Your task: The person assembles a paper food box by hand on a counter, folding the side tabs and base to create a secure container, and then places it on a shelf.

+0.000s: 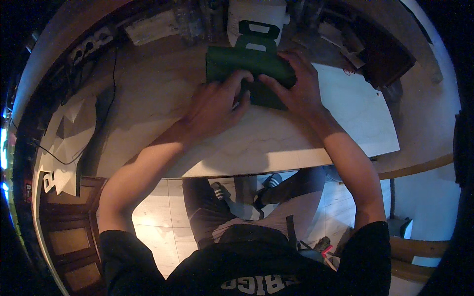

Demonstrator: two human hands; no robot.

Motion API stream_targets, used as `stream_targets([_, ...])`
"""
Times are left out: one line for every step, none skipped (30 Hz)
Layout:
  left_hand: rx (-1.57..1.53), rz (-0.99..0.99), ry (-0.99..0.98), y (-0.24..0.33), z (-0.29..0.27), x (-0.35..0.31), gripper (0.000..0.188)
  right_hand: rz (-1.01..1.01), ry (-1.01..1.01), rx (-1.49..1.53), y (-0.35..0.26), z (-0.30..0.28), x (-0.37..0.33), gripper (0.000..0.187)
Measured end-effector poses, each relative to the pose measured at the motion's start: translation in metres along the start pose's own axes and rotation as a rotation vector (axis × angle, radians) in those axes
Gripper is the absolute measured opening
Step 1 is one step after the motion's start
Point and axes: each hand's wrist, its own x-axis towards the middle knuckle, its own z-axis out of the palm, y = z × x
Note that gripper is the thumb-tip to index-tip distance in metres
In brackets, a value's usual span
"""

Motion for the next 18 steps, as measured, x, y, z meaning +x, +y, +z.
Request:
stream_targets([-0.031, -0.016, -0.004, 0.001, -0.001, 0.000, 0.026, 0.011, -0.015, 0.000, -0.001, -0.001, 0.000, 0.060])
stream_targets([0.019, -0.021, -0.043, -0.001, 0.001, -0.001, 0.025, -0.003, -0.010, 0.002, 0.000, -0.001, 0.000, 0.060])
stream_targets([0.069, -0.025, -0.082, -0.002, 0.003, -0.002, 0.024, -0.015, -0.004, 0.003, 0.002, -0.001, 0.000, 0.060])
stream_targets([0.118, -0.028, -0.121, -0.003, 0.005, -0.002, 0.023, -0.028, 0.001, 0.003, 0.003, -0.001, 0.000, 0.060])
stream_targets([0.086, -0.024, -0.120, -0.003, 0.006, -0.004, 0.023, -0.025, 0.001, -0.003, 0.004, -0.002, -0.001, 0.061])
stream_targets([0.056, -0.021, -0.119, 0.000, 0.004, -0.005, 0.024, -0.022, 0.002, -0.006, 0.004, -0.001, -0.002, 0.061])
stream_targets([0.027, -0.019, -0.119, 0.002, 0.003, -0.005, 0.024, -0.019, 0.002, -0.009, 0.005, 0.000, -0.002, 0.061])
stream_targets([0.072, 0.056, -0.016, 0.000, -0.001, -0.004, 0.027, -0.016, -0.004, -0.003, 0.005, 0.001, -0.002, 0.061])
stream_targets([0.112, 0.137, 0.085, -0.004, -0.005, -0.002, 0.030, -0.010, -0.010, -0.004, 0.005, 0.000, -0.003, 0.061])
stream_targets([0.150, 0.218, 0.187, -0.008, -0.009, 0.001, 0.033, -0.003, -0.015, -0.005, 0.005, -0.001, -0.004, 0.061])
stream_targets([0.195, 0.235, 0.249, -0.015, -0.011, 0.008, 0.038, -0.011, -0.013, -0.013, 0.005, -0.002, -0.004, 0.061])
stream_targets([0.247, 0.246, 0.311, -0.021, -0.016, 0.015, 0.043, -0.021, -0.011, -0.012, 0.003, -0.002, -0.003, 0.061])
stream_targets([0.297, 0.256, 0.372, -0.026, -0.020, 0.019, 0.048, -0.032, -0.010, -0.011, 0.002, -0.002, -0.002, 0.061])
stream_targets([0.301, 0.264, 0.341, -0.029, -0.022, 0.020, 0.051, 0.000, -0.025, -0.006, 0.000, -0.003, -0.003, 0.061])
stream_targets([0.305, 0.272, 0.314, -0.027, -0.027, 0.022, 0.055, 0.027, -0.040, -0.002, -0.002, -0.004, -0.003, 0.061])
stream_targets([0.308, 0.279, 0.287, -0.027, -0.029, 0.023, 0.058, 0.055, -0.055, 0.003, -0.003, -0.005, -0.003, 0.061])
stream_targets([0.274, 0.285, 0.282, -0.030, -0.027, 0.024, 0.059, 0.067, -0.062, 0.012, -0.004, -0.006, -0.003, 0.061])
stream_targets([0.242, 0.293, 0.278, -0.034, -0.024, 0.024, 0.059, 0.077, -0.066, 0.022, -0.005, -0.007, -0.002, 0.061])
